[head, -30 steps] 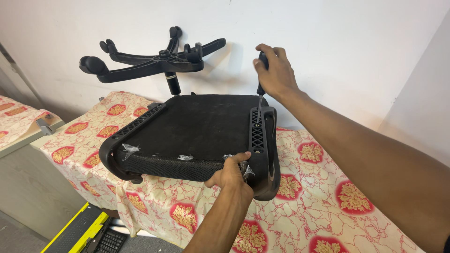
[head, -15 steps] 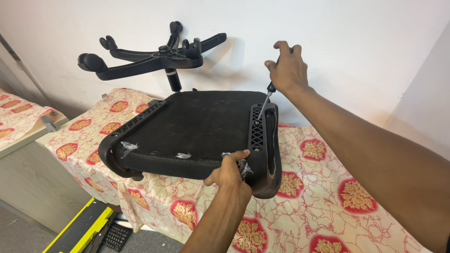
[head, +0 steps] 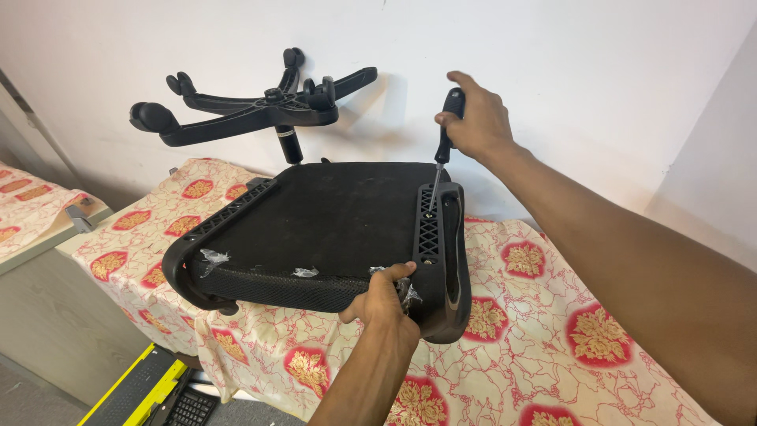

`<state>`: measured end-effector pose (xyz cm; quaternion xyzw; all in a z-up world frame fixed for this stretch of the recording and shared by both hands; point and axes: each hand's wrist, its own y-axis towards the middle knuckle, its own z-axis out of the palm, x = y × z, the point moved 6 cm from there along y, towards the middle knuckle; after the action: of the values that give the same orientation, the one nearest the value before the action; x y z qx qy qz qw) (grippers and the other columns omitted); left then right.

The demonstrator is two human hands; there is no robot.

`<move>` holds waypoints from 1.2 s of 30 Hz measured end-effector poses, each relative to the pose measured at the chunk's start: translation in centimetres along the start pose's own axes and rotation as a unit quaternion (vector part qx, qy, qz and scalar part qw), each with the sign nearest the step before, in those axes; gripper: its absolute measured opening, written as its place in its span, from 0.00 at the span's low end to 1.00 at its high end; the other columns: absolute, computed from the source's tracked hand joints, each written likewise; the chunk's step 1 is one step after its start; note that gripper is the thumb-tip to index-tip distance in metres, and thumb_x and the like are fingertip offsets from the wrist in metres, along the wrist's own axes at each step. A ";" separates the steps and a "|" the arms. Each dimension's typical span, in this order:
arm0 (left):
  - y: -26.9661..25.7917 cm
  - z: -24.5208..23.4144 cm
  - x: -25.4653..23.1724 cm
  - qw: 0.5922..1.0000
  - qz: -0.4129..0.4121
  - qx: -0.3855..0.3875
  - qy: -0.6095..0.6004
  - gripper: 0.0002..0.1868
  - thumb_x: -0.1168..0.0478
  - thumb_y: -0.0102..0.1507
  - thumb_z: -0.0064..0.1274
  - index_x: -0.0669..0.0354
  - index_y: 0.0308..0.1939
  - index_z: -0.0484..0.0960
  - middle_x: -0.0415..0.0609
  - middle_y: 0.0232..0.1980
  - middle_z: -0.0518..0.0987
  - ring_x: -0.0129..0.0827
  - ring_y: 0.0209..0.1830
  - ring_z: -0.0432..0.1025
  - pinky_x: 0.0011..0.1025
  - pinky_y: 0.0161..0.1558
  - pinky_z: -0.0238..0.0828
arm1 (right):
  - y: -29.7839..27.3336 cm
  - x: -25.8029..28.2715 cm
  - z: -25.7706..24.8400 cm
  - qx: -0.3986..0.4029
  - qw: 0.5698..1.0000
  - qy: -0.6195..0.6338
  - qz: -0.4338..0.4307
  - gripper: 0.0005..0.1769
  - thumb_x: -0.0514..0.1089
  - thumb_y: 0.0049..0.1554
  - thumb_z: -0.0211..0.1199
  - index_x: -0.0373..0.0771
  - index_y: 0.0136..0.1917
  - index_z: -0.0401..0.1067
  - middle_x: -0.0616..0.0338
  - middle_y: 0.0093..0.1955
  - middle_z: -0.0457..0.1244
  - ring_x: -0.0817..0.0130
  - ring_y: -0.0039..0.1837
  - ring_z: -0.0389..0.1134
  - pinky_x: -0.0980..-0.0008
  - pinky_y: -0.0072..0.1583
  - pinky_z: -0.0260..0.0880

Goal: The person uses a screwdriver to remove screws from the underside of an office chair seat. They systematically loosen and remove multiple screws from the plastic frame attached to the seat base.

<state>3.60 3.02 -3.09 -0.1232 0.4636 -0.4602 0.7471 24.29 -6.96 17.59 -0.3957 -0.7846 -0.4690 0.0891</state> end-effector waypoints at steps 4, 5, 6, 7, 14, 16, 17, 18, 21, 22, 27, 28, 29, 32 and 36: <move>0.1 -0.1 0.0 1.000 0.008 -0.004 0.006 0.71 0.76 0.44 0.65 0.57 0.74 0.24 0.74 0.70 0.58 0.62 0.71 0.62 0.62 0.73 0.56 | -0.5 0.9 0.0 -0.041 0.997 -0.049 -0.050 0.34 0.48 0.54 0.76 0.40 0.67 0.63 0.44 0.45 0.69 0.52 0.47 0.73 0.55 0.52 0.71; 0.1 0.0 -0.1 1.000 0.010 -0.007 0.009 0.69 0.76 0.43 0.66 0.57 0.74 0.28 0.75 0.70 0.59 0.62 0.71 0.62 0.60 0.73 0.55 | -0.7 1.2 0.2 -0.061 0.992 -0.065 -0.092 0.31 0.50 0.55 0.76 0.42 0.65 0.66 0.45 0.47 0.69 0.51 0.49 0.73 0.55 0.52 0.71; 0.2 0.0 -0.1 1.000 0.009 -0.006 0.008 0.68 0.76 0.44 0.65 0.57 0.73 0.29 0.75 0.70 0.58 0.62 0.71 0.61 0.61 0.73 0.56 | -0.8 1.5 0.4 -0.081 0.984 -0.081 -0.134 0.27 0.51 0.56 0.77 0.44 0.63 0.70 0.46 0.49 0.69 0.51 0.51 0.72 0.54 0.52 0.71; 0.3 0.0 0.0 1.000 0.007 -0.005 0.007 0.66 0.76 0.44 0.64 0.57 0.73 0.30 0.75 0.70 0.58 0.62 0.71 0.61 0.63 0.73 0.56 | -0.7 1.4 0.8 -0.074 0.985 -0.062 -0.144 0.26 0.49 0.59 0.76 0.44 0.65 0.69 0.46 0.49 0.70 0.52 0.52 0.73 0.55 0.53 0.71; 0.7 0.0 0.0 1.000 0.016 -0.008 0.025 0.68 0.76 0.45 0.65 0.58 0.72 0.26 0.78 0.70 0.55 0.63 0.73 0.57 0.61 0.76 0.43 | 0.4 -0.7 3.1 0.058 0.991 0.103 -0.061 0.36 0.32 0.55 0.63 0.52 0.73 0.60 0.45 0.61 0.64 0.64 0.46 0.75 0.59 0.51 0.73; 0.6 0.0 0.0 1.000 0.005 -0.006 0.023 0.67 0.76 0.45 0.65 0.58 0.73 0.28 0.78 0.70 0.56 0.63 0.72 0.58 0.63 0.75 0.47 | 0.3 -0.1 3.1 0.066 0.989 0.105 -0.081 0.36 0.32 0.53 0.66 0.52 0.71 0.60 0.46 0.64 0.62 0.65 0.46 0.74 0.59 0.51 0.73; 0.6 0.1 0.0 1.000 0.001 -0.005 0.023 0.66 0.76 0.44 0.64 0.58 0.73 0.29 0.78 0.70 0.57 0.63 0.71 0.59 0.63 0.75 0.48 | 0.4 0.0 3.2 0.074 0.990 0.091 -0.076 0.35 0.34 0.54 0.68 0.51 0.70 0.60 0.46 0.62 0.63 0.65 0.46 0.74 0.59 0.51 0.73; 0.6 0.2 0.0 1.000 0.001 -0.004 0.013 0.68 0.76 0.44 0.64 0.57 0.73 0.27 0.77 0.70 0.58 0.62 0.71 0.61 0.62 0.75 0.51 | 0.4 0.1 3.3 0.083 0.991 0.076 -0.071 0.35 0.35 0.54 0.70 0.51 0.70 0.59 0.47 0.60 0.65 0.64 0.46 0.73 0.58 0.52 0.72; 0.3 0.2 -0.2 1.000 0.001 -0.011 -0.002 0.68 0.77 0.43 0.64 0.57 0.73 0.27 0.75 0.69 0.60 0.61 0.69 0.64 0.60 0.73 0.56 | 0.1 1.0 3.2 0.052 0.993 0.036 -0.101 0.34 0.38 0.54 0.73 0.52 0.69 0.60 0.47 0.58 0.61 0.60 0.48 0.71 0.58 0.53 0.72; 0.3 0.3 -0.3 1.000 0.005 -0.015 0.005 0.64 0.76 0.43 0.64 0.58 0.71 0.33 0.74 0.69 0.60 0.61 0.69 0.65 0.60 0.73 0.57 | -0.2 1.4 3.2 0.035 0.991 0.026 -0.125 0.35 0.38 0.54 0.73 0.52 0.69 0.60 0.47 0.57 0.61 0.58 0.50 0.70 0.57 0.53 0.71; -0.4 0.2 -0.3 1.000 -0.012 -0.019 0.003 0.64 0.76 0.44 0.64 0.54 0.70 0.31 0.71 0.66 0.61 0.60 0.66 0.67 0.64 0.68 0.64 | -2.0 1.8 2.4 -0.044 0.982 0.014 -0.184 0.38 0.37 0.56 0.72 0.53 0.74 0.59 0.49 0.52 0.64 0.53 0.51 0.69 0.53 0.53 0.69; -0.6 0.3 -0.3 1.000 -0.018 -0.019 0.005 0.61 0.75 0.43 0.63 0.54 0.69 0.35 0.70 0.66 0.63 0.59 0.65 0.69 0.66 0.66 0.67 | -2.0 1.7 2.3 -0.038 0.983 0.017 -0.178 0.37 0.38 0.56 0.72 0.53 0.74 0.60 0.50 0.52 0.64 0.54 0.50 0.69 0.54 0.53 0.69; -0.8 0.2 -0.3 0.999 -0.025 -0.021 0.008 0.59 0.75 0.43 0.63 0.53 0.68 0.39 0.69 0.65 0.64 0.59 0.64 0.70 0.67 0.64 0.70 | -2.1 1.5 2.3 -0.031 0.985 0.021 -0.170 0.36 0.39 0.57 0.72 0.53 0.73 0.60 0.51 0.52 0.65 0.56 0.48 0.70 0.55 0.52 0.70; -1.2 0.2 -0.3 0.999 -0.028 -0.033 0.021 0.58 0.74 0.43 0.63 0.54 0.68 0.40 0.69 0.66 0.64 0.58 0.64 0.70 0.72 0.60 0.69 | -1.5 0.6 2.4 -0.001 0.991 0.030 -0.134 0.33 0.40 0.59 0.71 0.52 0.72 0.60 0.53 0.51 0.66 0.60 0.43 0.70 0.57 0.49 0.71; -1.0 0.3 -0.5 0.999 -0.017 -0.032 0.022 0.60 0.75 0.43 0.63 0.54 0.69 0.38 0.70 0.68 0.62 0.60 0.66 0.68 0.70 0.62 0.69 | -1.1 -0.8 2.8 0.016 0.988 0.127 -0.089 0.29 0.35 0.66 0.61 0.51 0.76 0.58 0.52 0.52 0.66 0.68 0.47 0.72 0.63 0.50 0.72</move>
<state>3.21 2.77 -1.99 -0.1444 0.4922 -0.4609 0.7242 24.67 -5.40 14.95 -0.2603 -0.8063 -0.5088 0.1524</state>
